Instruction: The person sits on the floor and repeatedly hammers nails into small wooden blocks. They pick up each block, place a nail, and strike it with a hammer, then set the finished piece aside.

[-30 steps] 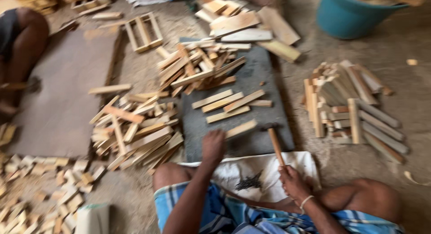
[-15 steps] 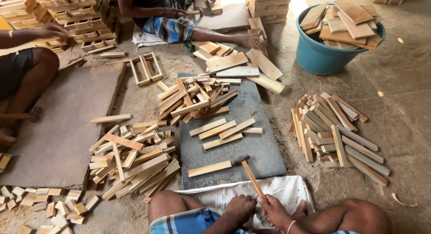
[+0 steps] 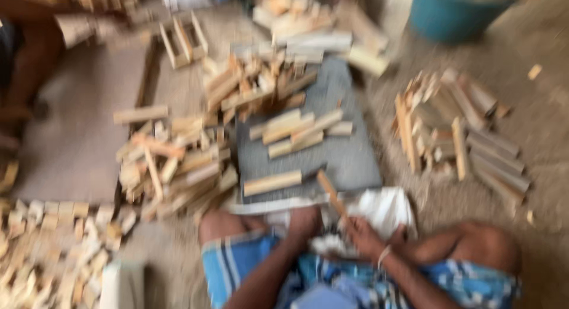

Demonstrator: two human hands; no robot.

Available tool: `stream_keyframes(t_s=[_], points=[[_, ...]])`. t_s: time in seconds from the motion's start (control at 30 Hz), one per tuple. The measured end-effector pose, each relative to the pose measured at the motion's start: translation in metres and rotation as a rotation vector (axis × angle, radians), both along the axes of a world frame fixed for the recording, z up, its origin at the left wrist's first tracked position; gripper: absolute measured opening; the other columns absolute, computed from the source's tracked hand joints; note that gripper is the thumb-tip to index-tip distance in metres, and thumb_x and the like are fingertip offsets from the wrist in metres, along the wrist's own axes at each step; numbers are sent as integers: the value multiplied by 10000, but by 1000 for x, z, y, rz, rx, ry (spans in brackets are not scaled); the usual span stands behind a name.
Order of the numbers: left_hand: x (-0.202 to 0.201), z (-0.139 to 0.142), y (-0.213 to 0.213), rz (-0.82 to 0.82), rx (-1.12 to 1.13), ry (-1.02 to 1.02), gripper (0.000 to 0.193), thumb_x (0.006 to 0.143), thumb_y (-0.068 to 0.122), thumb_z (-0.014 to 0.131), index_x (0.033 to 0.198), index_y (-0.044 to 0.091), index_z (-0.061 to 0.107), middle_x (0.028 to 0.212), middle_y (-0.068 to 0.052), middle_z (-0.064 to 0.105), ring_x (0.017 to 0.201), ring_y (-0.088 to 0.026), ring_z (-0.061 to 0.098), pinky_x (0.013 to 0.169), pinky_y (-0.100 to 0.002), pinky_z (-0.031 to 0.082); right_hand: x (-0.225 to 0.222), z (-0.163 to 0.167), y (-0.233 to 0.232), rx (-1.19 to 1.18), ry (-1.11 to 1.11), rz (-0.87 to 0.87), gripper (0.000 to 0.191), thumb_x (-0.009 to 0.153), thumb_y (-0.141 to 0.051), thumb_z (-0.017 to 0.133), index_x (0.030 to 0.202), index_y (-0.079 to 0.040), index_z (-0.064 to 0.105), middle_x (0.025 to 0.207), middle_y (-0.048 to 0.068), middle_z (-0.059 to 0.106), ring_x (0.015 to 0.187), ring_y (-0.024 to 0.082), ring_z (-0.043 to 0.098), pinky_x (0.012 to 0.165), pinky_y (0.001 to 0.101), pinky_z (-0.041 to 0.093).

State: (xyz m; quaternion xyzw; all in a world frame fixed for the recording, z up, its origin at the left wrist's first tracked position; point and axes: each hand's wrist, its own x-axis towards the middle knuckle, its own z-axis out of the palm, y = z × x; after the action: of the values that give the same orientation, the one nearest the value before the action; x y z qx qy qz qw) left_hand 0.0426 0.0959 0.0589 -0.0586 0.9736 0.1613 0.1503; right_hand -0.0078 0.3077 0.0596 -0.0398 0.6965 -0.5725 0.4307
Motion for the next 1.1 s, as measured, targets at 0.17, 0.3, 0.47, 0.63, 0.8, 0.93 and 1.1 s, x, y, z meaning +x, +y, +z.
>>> stream_keyframes(t_s=[0.17,0.3,0.47,0.63,0.8,0.93,1.1], points=[[-14,12,-73,434,197,675,275,837,96,669,1092,109,770,1057,-145,752,954,-351,706,823,-490,574,2,-4,10,147,-124,-167,312,1034,-390,596,964,-86,594,666,-9,518,457,80,415,381,245,334],[1,25,-101,67,-136,403,176,897,41,648,1060,55,714,1177,-144,713,1083,-345,678,857,-446,600,5,22,12,82,-126,-118,285,1020,-339,609,992,-60,562,702,-15,518,482,66,437,381,248,364],[-16,27,-89,125,-23,399,322,854,-9,664,1170,40,623,1119,-189,687,981,-336,685,742,-406,610,1,49,7,52,-215,-102,320,1014,-351,564,1179,-83,621,736,-9,541,509,56,462,412,229,397],[-39,9,-73,375,359,596,401,897,-18,700,1276,65,598,1042,-143,703,966,-329,660,841,-461,551,2,44,8,110,-204,-63,367,1035,-408,531,1203,-91,606,708,-24,491,517,40,429,425,217,389],[-36,-8,-73,391,474,626,429,903,56,736,1295,74,562,1041,-118,686,964,-287,644,872,-433,545,10,49,8,316,389,66,378,1101,-389,565,1115,-11,568,694,99,600,560,192,573,501,361,449],[-33,-17,-76,338,440,635,466,900,62,762,1308,66,537,1050,-110,678,983,-288,627,885,-437,535,16,75,8,337,804,164,365,1062,-351,546,1235,-30,537,747,199,676,683,383,697,576,504,524],[-32,-18,-76,362,454,569,490,913,87,762,1341,76,525,1094,-146,649,1015,-290,628,891,-421,552,11,97,-13,511,1014,316,371,1051,-314,572,1274,-24,509,881,206,713,679,409,703,554,524,549]])
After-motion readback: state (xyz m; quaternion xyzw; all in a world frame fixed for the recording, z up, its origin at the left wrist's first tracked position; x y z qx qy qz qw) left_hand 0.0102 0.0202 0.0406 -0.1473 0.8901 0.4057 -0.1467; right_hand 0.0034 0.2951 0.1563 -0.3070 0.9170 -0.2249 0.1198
